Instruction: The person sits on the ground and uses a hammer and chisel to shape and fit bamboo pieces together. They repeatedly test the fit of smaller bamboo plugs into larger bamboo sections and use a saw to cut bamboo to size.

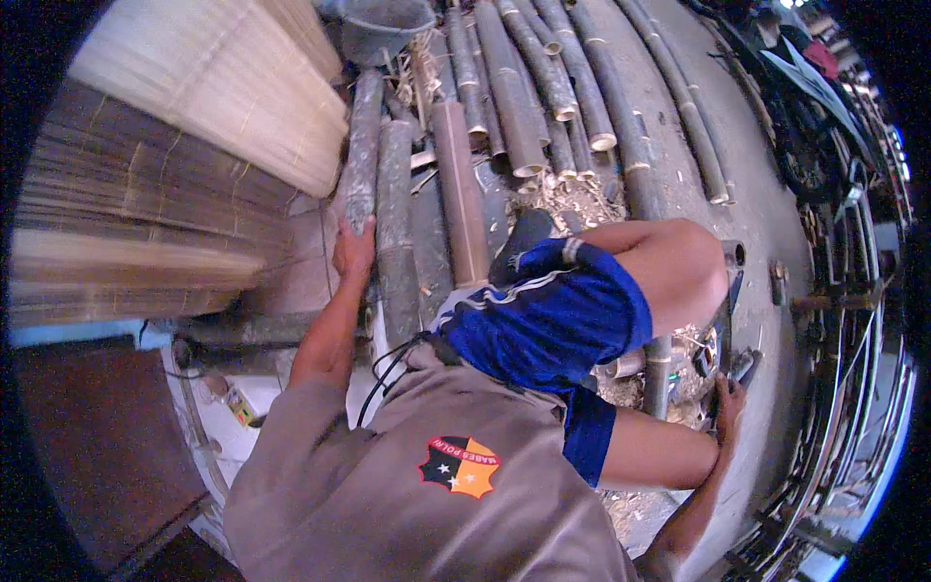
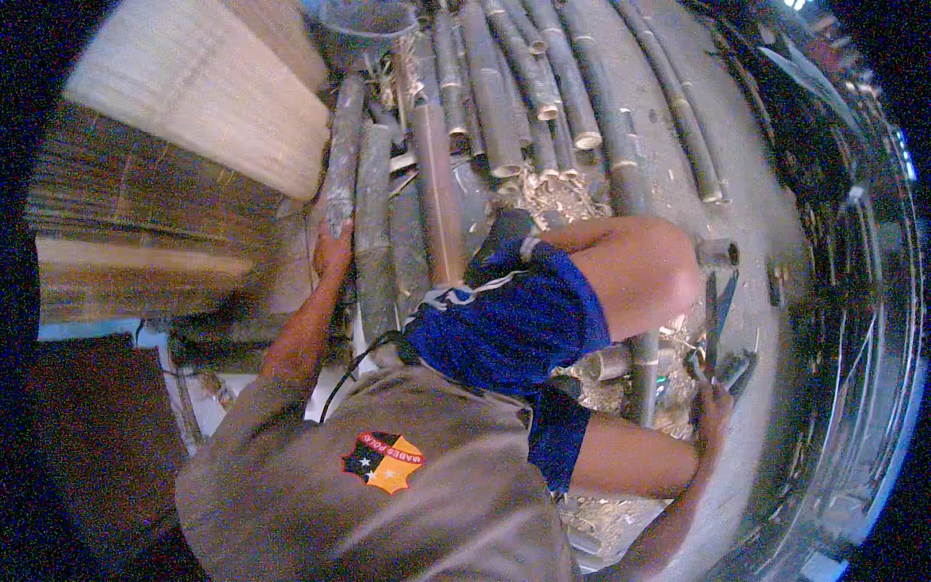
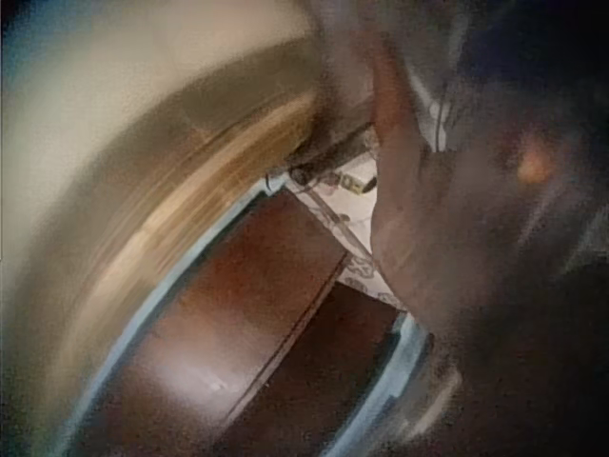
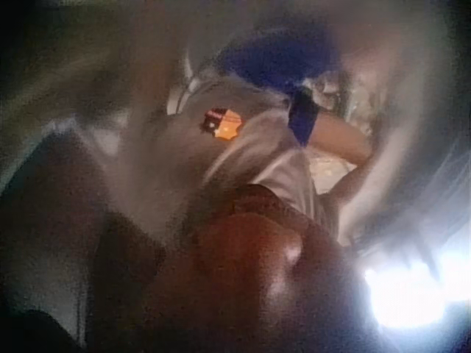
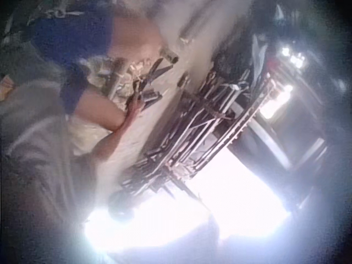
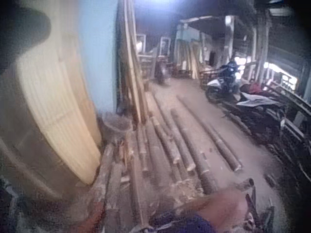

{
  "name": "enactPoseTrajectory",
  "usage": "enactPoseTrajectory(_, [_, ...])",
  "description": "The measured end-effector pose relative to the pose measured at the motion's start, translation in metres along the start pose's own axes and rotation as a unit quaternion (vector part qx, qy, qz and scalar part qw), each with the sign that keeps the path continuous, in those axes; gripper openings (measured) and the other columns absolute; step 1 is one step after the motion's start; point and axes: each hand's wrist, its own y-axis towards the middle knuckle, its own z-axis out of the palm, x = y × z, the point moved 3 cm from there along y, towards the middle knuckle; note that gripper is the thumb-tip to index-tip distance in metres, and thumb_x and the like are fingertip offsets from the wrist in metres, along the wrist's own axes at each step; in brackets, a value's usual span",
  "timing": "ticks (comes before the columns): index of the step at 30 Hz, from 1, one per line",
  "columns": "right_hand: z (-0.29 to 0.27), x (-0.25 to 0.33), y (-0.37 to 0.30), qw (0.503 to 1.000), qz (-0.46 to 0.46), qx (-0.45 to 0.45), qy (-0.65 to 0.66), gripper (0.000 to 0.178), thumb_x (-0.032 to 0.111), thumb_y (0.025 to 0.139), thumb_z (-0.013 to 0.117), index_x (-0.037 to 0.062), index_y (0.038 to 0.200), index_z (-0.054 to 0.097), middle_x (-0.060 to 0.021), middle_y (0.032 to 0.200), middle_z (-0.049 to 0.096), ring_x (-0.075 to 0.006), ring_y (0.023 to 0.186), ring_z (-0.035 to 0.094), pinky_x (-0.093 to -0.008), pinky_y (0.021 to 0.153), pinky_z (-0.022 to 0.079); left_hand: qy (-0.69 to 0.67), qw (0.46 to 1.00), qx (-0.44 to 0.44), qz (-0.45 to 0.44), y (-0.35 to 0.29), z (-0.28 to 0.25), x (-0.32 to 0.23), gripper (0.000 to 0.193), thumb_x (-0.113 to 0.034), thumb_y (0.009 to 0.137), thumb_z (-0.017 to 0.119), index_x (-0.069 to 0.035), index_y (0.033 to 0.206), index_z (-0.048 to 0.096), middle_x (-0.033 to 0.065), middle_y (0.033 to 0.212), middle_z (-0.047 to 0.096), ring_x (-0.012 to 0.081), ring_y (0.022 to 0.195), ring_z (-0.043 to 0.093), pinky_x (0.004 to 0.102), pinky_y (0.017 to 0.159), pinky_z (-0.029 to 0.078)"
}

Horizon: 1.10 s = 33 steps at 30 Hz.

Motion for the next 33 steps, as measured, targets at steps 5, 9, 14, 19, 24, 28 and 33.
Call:
enactPoseTrajectory(5, [-0.003,-0.014,0.008,0.998,0.007,-0.017,-0.064,0.042,0.045,0.093,0.069,0.0033,0.098,0.065,-0.0036,0.077,0.058,-0.0141,0.068,0.053,-0.0326,0.057,0.041,0.021,0.999,-0.043,0.022,0.003,0.018,-0.004,0.082,-0.066,0.092,0.054,-0.006,0.147,0.039,0.0260,0.128,0.062,0.0446,0.116,0.061,0.0549,0.095,0.047])
enactPoseTrajectory(9, [0.008,0.033,0.014,0.994,0.073,0.086,-0.007,0.047,0.046,0.092,0.069,-0.0002,0.096,0.065,-0.0075,0.078,0.062,-0.0177,0.069,0.058,-0.0357,0.060,0.045,0.027,0.999,-0.033,0.015,-0.003,0.001,-0.006,0.081,-0.065,0.093,0.053,-0.006,0.146,0.041,0.0256,0.128,0.062,0.0447,0.117,0.061,0.0543,0.096,0.047])
enactPoseTrajectory(14, [0.022,0.063,0.043,0.996,-0.041,0.042,-0.071,0.041,0.038,0.091,0.071,-0.0030,0.091,0.065,-0.0076,0.070,0.060,-0.0210,0.065,0.057,-0.0379,0.061,0.046,0.043,0.996,-0.072,0.041,0.002,0.010,0.009,0.081,-0.066,0.093,0.053,-0.006,0.146,0.041,0.0262,0.127,0.062,0.0445,0.116,0.061,0.0539,0.096,0.047])
enactPoseTrajectory(19, [0.026,0.090,0.072,0.991,-0.124,-0.031,-0.039,0.029,0.027,0.088,0.071,-0.0017,0.093,0.067,-0.0100,0.075,0.065,-0.0217,0.065,0.059,-0.0374,0.063,0.049,0.032,0.996,-0.066,0.044,0.004,0.013,-0.001,0.085,-0.068,0.093,0.050,-0.005,0.149,0.038,0.0271,0.129,0.061,0.0447,0.118,0.060,0.0532,0.097,0.046])
enactPoseTrajectory(24, [0.042,0.097,0.137,0.988,-0.100,0.024,-0.115,0.027,0.024,0.088,0.070,-0.0003,0.100,0.068,-0.0201,0.084,0.071,-0.0335,0.075,0.070,-0.0434,0.068,0.053,0.013,0.999,-0.027,0.032,0.000,0.012,-0.004,0.088,-0.063,0.095,0.051,0.001,0.152,0.032,0.0318,0.137,0.055,0.0479,0.126,0.054,0.0524,0.105,0.042])
enactPoseTrajectory(28, [0.080,0.121,0.206,0.976,-0.171,0.023,-0.130,0.031,0.028,0.085,0.071,-0.0014,0.095,0.067,-0.0206,0.081,0.068,-0.0351,0.075,0.067,-0.0450,0.070,0.051,0.036,0.998,-0.038,0.044,-0.004,0.011,-0.002,0.087,-0.058,0.097,0.052,0.002,0.154,0.027,0.0337,0.143,0.048,0.0487,0.133,0.047,0.0507,0.110,0.038])
enactPoseTrajectory(33, [0.170,0.176,0.327,0.964,-0.250,0.042,-0.084,0.040,0.031,0.083,0.071,-0.0040,0.102,0.065,-0.0237,0.089,0.066,-0.0388,0.084,0.066,-0.0463,0.077,0.050,0.063,0.997,0.021,0.045,0.005,0.000,0.001,0.087,-0.057,0.098,0.052,-0.001,0.157,0.023,0.0328,0.152,0.039,0.0509,0.136,0.041,0.0535,0.114,0.032])
